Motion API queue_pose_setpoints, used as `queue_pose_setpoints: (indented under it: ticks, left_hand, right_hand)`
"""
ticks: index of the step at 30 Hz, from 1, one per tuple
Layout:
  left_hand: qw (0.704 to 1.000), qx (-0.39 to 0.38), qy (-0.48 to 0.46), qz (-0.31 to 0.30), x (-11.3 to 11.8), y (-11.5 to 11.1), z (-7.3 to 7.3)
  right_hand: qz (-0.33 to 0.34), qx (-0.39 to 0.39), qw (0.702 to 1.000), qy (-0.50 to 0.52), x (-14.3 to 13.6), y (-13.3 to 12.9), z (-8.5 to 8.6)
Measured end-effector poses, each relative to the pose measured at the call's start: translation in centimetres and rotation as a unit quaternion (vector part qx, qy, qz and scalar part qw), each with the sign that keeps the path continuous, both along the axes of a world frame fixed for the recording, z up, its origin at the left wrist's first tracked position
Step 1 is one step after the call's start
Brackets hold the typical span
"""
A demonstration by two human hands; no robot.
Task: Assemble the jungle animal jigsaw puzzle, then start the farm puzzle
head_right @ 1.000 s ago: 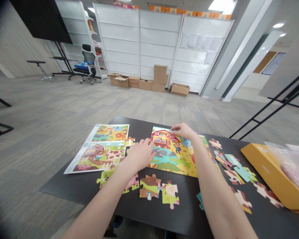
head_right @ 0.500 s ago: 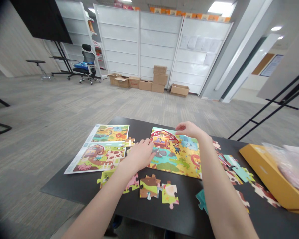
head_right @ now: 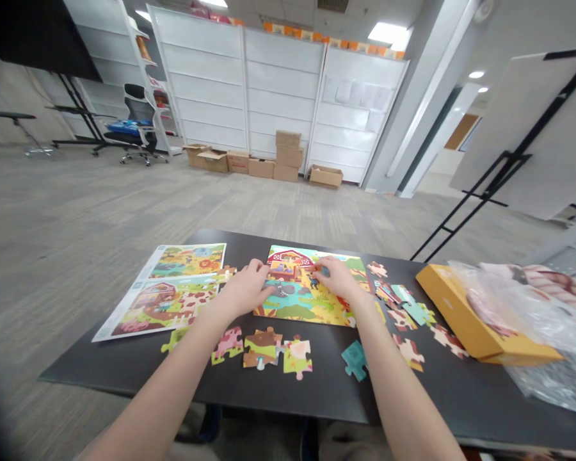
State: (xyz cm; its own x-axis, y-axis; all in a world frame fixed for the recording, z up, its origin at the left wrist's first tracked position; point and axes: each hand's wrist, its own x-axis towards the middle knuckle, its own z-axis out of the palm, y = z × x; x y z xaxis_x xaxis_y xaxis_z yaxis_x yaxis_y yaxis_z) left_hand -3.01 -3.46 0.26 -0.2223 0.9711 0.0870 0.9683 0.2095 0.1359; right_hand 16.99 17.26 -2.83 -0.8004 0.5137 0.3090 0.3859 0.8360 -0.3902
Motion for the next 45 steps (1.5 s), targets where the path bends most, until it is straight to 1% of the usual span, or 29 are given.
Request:
queue_pose_setpoints:
  ticks: [2,4,8,11,13,15,18,22,28,33,45]
  left_hand:
    - [1.0,0.013,0.007,0.007,0.1,0.5,0.3]
    - [1.0,0.024,0.011,-0.003,0.5,1.8,0.7]
    - [0.998,0.034,0.011,-0.061,1.1,6.2,1.2]
    - [0.996,0.034,0.023,-0.085,1.3,9.2,0.7]
    - [0.995,0.026,0.032,-0.094,1.3,10.2,0.0]
    - [0.994,0.02,0.038,-0.097,1.3,10.5,-0.8]
    - [0.994,0.027,0.045,-0.095,1.5,10.2,-1.5]
    - [0.994,0.038,0.051,-0.09,1.8,10.1,-1.9]
    - [0.992,0.06,0.067,-0.087,1.8,10.5,-2.4]
    - [0.99,0.069,0.077,-0.095,1.8,10.6,-2.7]
    - [0.991,0.079,0.046,-0.101,1.5,10.7,-3.2]
  right_hand:
    - [0.01,0.005,1.0,0.009,-0.1,-0.1,-0.3]
    - [0.017,0.011,1.0,0.009,-0.2,-0.1,-0.6]
    - [0.022,0.028,0.999,0.011,-0.2,0.0,-1.1]
    - [0.022,0.033,0.999,0.011,-0.1,0.0,-1.4]
    - [0.023,0.029,0.999,0.008,0.0,0.0,-1.4]
    - [0.024,0.024,0.999,0.006,-0.1,-0.1,-1.3]
    - [0.013,0.014,1.0,-0.001,-0.2,-0.3,-1.1]
    - [-0.017,0.007,1.0,-0.004,-0.5,-0.7,-1.1]
    - [-0.062,0.014,0.998,-0.001,-0.9,-0.9,-1.5]
    - [-0.061,0.006,0.998,0.007,-1.1,-0.6,-1.7]
    - [-0.045,0.013,0.999,0.024,-1.5,-0.7,-1.8]
